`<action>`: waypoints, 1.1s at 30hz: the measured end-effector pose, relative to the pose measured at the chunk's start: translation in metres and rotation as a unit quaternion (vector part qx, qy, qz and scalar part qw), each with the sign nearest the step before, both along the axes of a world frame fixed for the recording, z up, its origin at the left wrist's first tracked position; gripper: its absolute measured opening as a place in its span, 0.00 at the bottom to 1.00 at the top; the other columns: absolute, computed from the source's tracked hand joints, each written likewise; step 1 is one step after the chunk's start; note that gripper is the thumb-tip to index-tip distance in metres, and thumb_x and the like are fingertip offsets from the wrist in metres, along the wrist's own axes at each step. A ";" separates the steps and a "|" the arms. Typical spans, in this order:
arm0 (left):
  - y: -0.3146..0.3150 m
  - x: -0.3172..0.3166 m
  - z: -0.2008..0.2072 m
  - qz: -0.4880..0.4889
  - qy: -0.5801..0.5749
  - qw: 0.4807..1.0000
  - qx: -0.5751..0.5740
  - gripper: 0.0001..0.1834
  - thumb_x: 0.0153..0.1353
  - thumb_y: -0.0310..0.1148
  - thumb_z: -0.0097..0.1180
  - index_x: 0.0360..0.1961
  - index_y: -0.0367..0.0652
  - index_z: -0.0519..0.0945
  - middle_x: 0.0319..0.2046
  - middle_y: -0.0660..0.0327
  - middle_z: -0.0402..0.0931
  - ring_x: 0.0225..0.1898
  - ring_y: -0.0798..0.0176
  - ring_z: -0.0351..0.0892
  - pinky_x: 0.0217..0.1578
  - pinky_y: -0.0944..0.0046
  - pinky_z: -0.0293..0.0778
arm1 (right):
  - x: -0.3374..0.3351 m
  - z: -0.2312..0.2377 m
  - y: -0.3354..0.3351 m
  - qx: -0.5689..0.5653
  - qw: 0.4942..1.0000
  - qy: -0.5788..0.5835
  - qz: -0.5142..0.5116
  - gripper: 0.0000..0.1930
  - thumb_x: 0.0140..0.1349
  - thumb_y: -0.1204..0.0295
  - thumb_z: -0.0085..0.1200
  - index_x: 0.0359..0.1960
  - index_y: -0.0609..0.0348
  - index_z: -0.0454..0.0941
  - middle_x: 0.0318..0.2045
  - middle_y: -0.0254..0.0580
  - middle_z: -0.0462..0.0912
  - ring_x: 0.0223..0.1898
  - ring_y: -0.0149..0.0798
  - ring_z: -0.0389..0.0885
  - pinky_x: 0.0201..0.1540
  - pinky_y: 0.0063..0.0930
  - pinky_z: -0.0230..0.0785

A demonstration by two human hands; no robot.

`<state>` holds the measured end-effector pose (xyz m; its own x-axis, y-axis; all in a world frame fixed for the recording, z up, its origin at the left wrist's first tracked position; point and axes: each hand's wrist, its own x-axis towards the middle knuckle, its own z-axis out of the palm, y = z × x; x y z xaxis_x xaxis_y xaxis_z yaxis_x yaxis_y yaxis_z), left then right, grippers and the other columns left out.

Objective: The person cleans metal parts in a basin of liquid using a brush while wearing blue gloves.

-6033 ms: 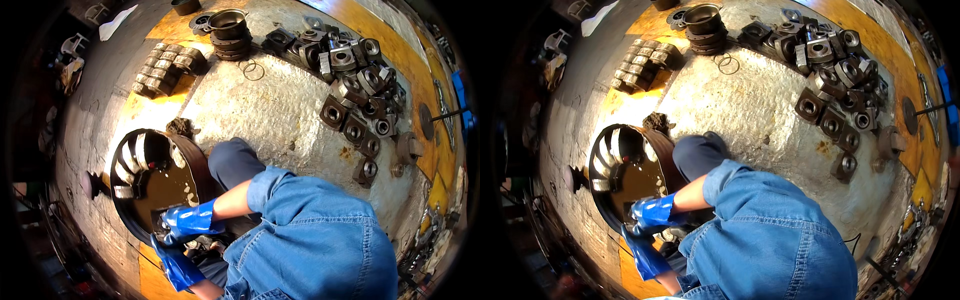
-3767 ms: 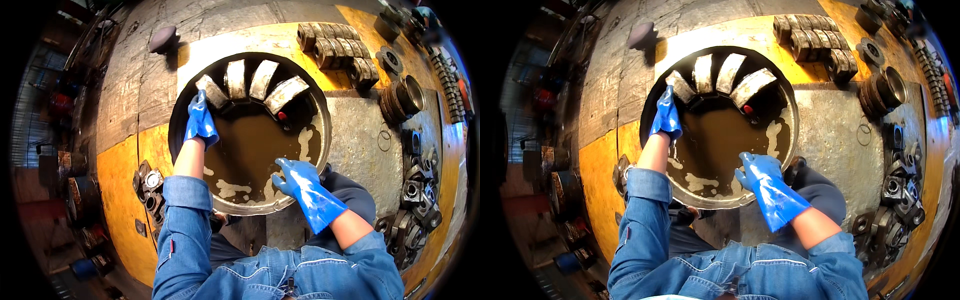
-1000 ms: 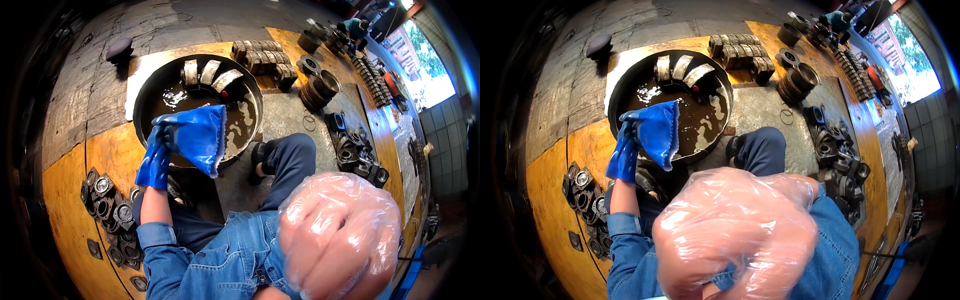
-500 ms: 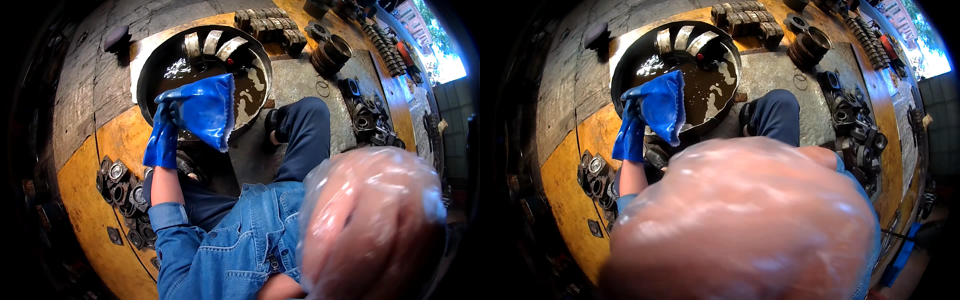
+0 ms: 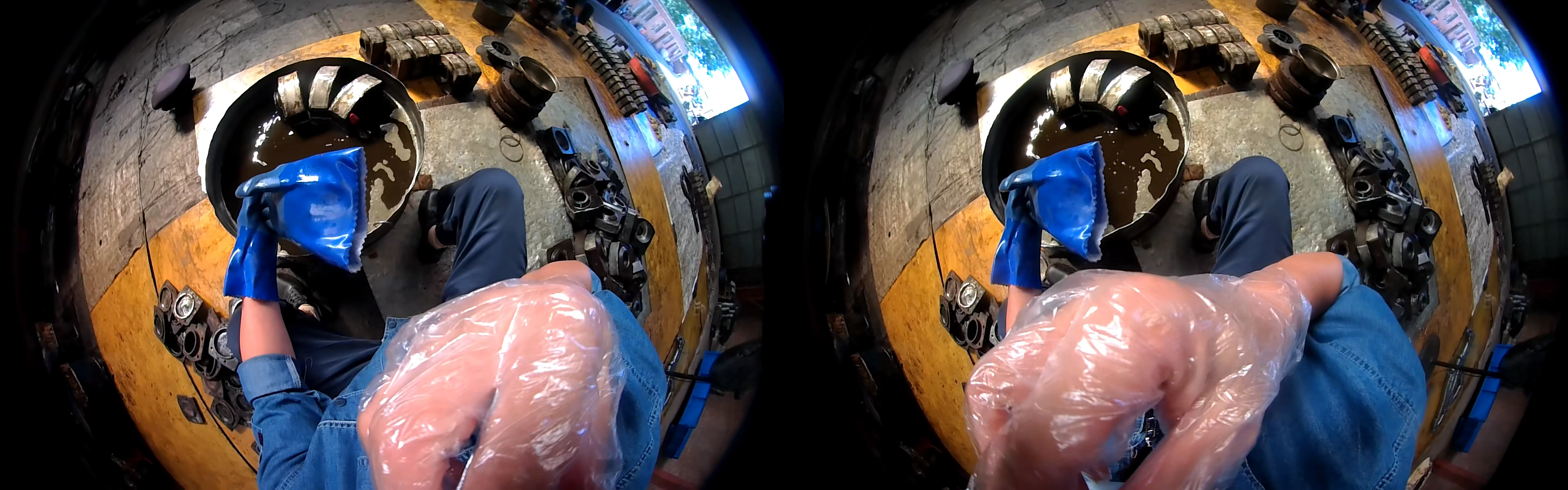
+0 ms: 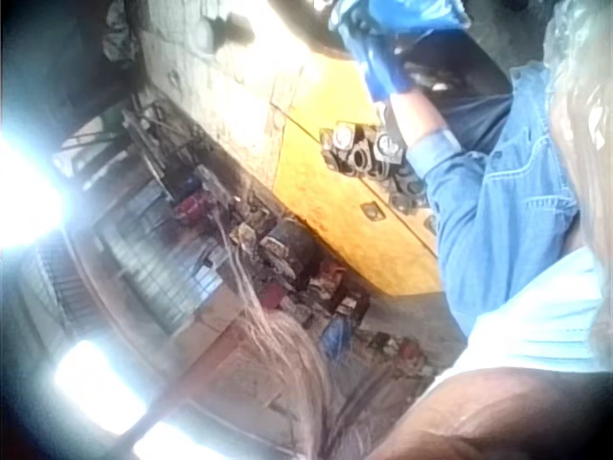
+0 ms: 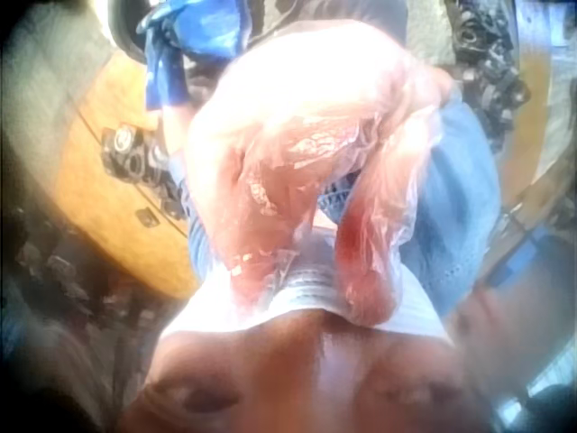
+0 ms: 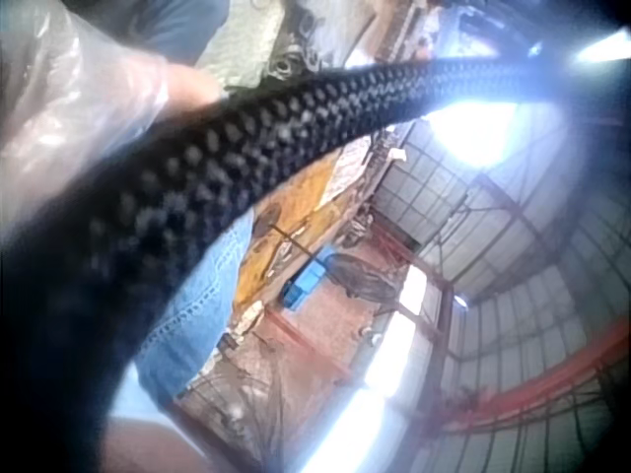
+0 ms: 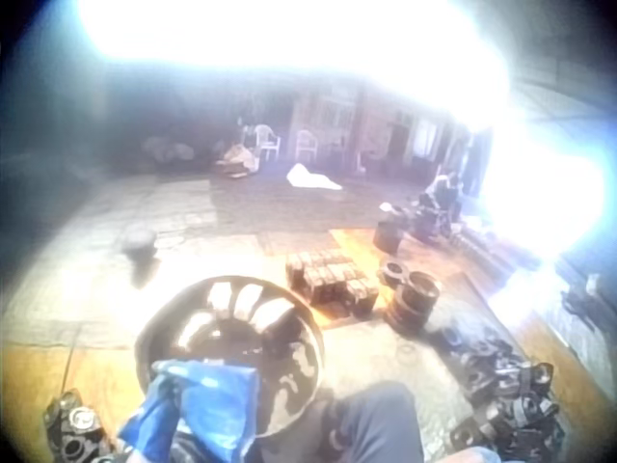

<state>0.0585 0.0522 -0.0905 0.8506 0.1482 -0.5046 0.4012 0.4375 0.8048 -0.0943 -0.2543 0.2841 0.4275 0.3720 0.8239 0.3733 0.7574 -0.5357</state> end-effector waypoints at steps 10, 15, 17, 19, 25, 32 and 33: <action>-0.007 -0.002 0.007 -0.003 -0.006 1.000 0.007 0.38 0.74 0.64 0.53 0.71 0.45 0.72 0.60 0.49 0.78 0.57 0.53 0.80 0.56 0.57 0.82 | 0.005 -0.003 -0.001 -0.019 1.000 0.025 -0.003 0.14 0.73 0.68 0.60 0.50 0.68 0.84 0.36 0.43 0.84 0.33 0.30 0.80 0.38 0.24 0.73; -0.005 -0.002 0.009 0.008 -0.012 1.000 -0.009 0.38 0.73 0.64 0.55 0.69 0.45 0.74 0.56 0.51 0.80 0.52 0.55 0.82 0.50 0.57 0.84 | 0.008 -0.002 -0.001 -0.022 0.999 0.034 0.002 0.15 0.74 0.66 0.59 0.51 0.68 0.85 0.38 0.42 0.85 0.35 0.29 0.81 0.40 0.23 0.75; -0.007 -0.001 0.010 0.002 -0.015 1.000 -0.027 0.38 0.72 0.64 0.56 0.69 0.45 0.74 0.55 0.52 0.81 0.51 0.56 0.82 0.48 0.57 0.84 | 0.009 -0.002 -0.003 -0.029 0.999 0.040 0.000 0.16 0.75 0.65 0.59 0.52 0.67 0.85 0.38 0.42 0.85 0.35 0.29 0.82 0.41 0.23 0.76; -0.015 0.001 0.011 -0.003 -0.019 0.999 -0.041 0.35 0.72 0.63 0.57 0.66 0.45 0.76 0.52 0.54 0.81 0.47 0.59 0.83 0.44 0.60 0.83 | 0.009 -0.002 -0.007 -0.040 0.998 0.052 -0.008 0.16 0.75 0.65 0.59 0.53 0.67 0.85 0.39 0.41 0.86 0.36 0.29 0.82 0.42 0.23 0.76; 0.019 -0.011 0.003 0.043 -0.023 0.988 -0.145 0.16 0.75 0.53 0.58 0.37 0.54 0.81 0.20 0.76 0.70 0.16 0.79 0.64 0.14 0.79 0.58 | 0.030 -0.022 -0.020 -0.122 0.960 0.251 -0.022 0.18 0.77 0.62 0.58 0.54 0.66 0.85 0.40 0.41 0.87 0.38 0.28 0.84 0.45 0.22 0.79; -0.016 -0.017 0.043 0.021 -0.039 0.994 -0.103 0.17 0.75 0.54 0.59 0.42 0.52 0.83 0.29 0.69 0.82 0.24 0.73 0.76 0.22 0.74 0.70 | 0.051 -0.133 -0.073 -0.238 0.764 0.559 -0.219 0.15 0.76 0.65 0.58 0.53 0.65 0.84 0.44 0.41 0.88 0.45 0.34 0.87 0.51 0.28 0.80; -0.020 -0.018 0.044 0.032 -0.037 0.994 -0.097 0.18 0.75 0.54 0.59 0.43 0.51 0.84 0.31 0.68 0.83 0.26 0.72 0.78 0.24 0.74 0.73 | 0.046 -0.133 -0.069 -0.238 0.771 0.552 -0.210 0.15 0.76 0.64 0.57 0.53 0.65 0.84 0.44 0.41 0.88 0.45 0.34 0.87 0.51 0.28 0.80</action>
